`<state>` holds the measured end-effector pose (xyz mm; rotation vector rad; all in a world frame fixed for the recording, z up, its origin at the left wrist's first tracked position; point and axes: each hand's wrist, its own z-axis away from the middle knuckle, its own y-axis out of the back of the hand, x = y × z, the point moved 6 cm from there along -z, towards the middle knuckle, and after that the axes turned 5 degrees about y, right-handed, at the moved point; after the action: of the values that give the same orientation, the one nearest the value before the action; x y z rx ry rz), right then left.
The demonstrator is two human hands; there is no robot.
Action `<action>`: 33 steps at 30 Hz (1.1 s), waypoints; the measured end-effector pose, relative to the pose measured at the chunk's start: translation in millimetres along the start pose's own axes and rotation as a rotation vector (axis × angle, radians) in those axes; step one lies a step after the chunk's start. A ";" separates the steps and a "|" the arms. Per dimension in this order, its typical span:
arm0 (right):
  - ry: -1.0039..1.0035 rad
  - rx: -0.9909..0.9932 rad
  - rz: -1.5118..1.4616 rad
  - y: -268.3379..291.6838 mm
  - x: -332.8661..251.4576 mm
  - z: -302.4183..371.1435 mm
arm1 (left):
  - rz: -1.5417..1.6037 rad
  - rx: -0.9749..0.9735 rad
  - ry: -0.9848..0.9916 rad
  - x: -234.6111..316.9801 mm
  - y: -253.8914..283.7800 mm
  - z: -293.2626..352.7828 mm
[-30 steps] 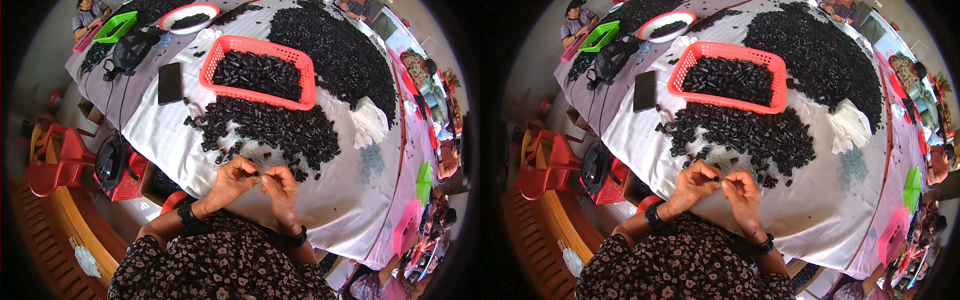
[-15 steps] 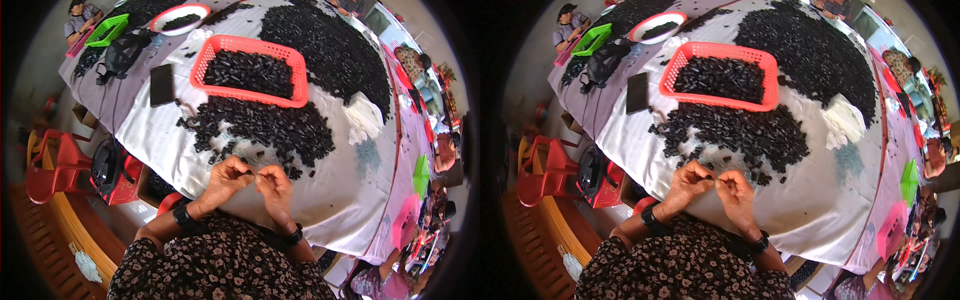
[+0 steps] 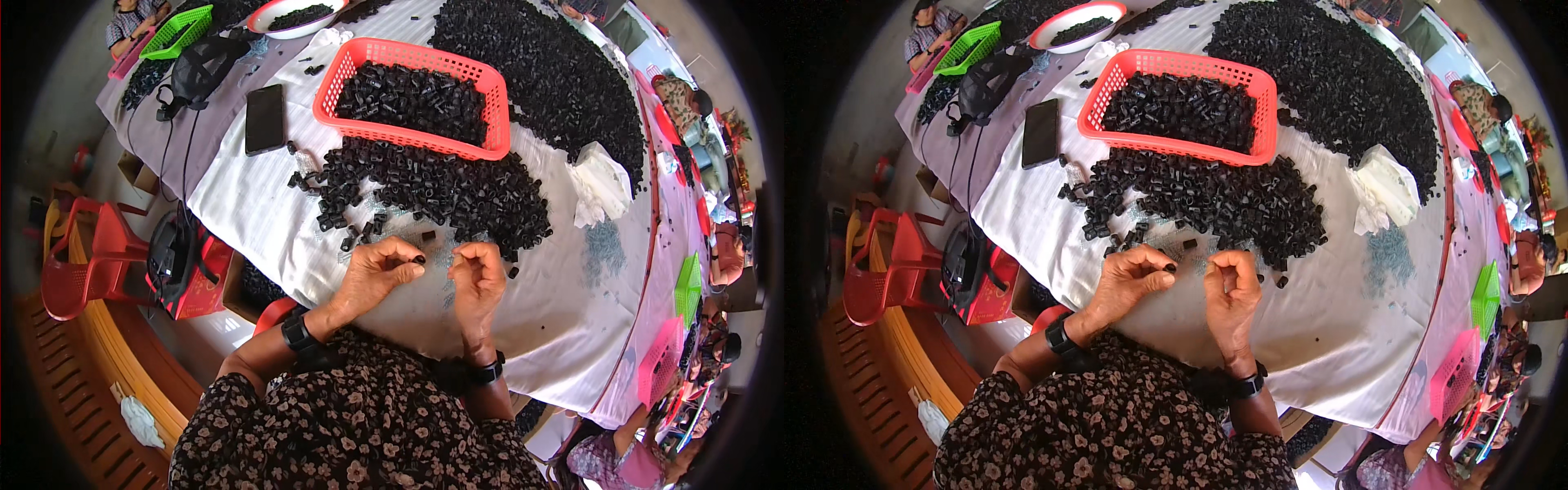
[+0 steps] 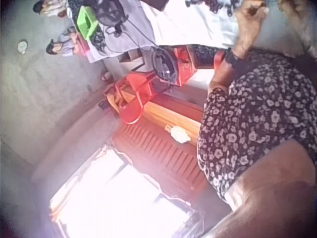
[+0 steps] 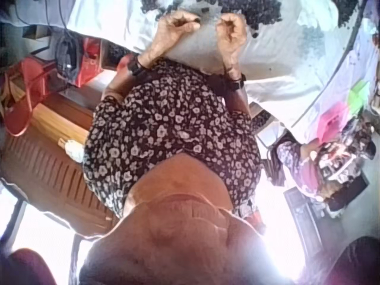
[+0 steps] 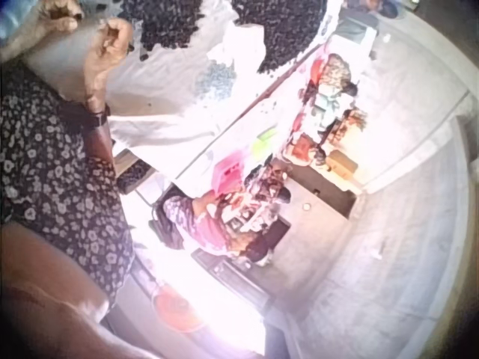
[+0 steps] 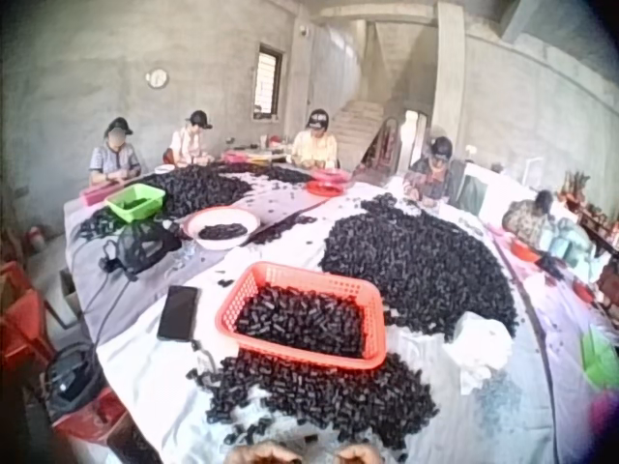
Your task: The person assembles plastic cord locks by hand by picking up a housing and a small metal spring, inserting the spring into the housing, and placing the finished piece on the table.
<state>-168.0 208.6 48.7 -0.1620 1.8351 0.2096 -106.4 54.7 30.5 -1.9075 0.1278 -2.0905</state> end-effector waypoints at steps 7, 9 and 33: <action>-0.146 -0.083 -0.115 -3.8 0.5 -2.8 | 0.030 -0.043 -0.003 1.6 0.8 1.0; -0.171 -0.084 -0.125 -2.8 1.0 -1.4 | 0.003 -0.055 0.019 1.9 -0.3 0.3; -0.274 -0.208 -0.373 -14.8 5.8 4.7 | -0.294 -0.002 -0.280 15.1 -11.6 -6.9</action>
<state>-161.9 195.3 40.9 -0.5870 1.4780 0.1514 -116.1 60.5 47.3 -2.3140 -0.2252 -1.9616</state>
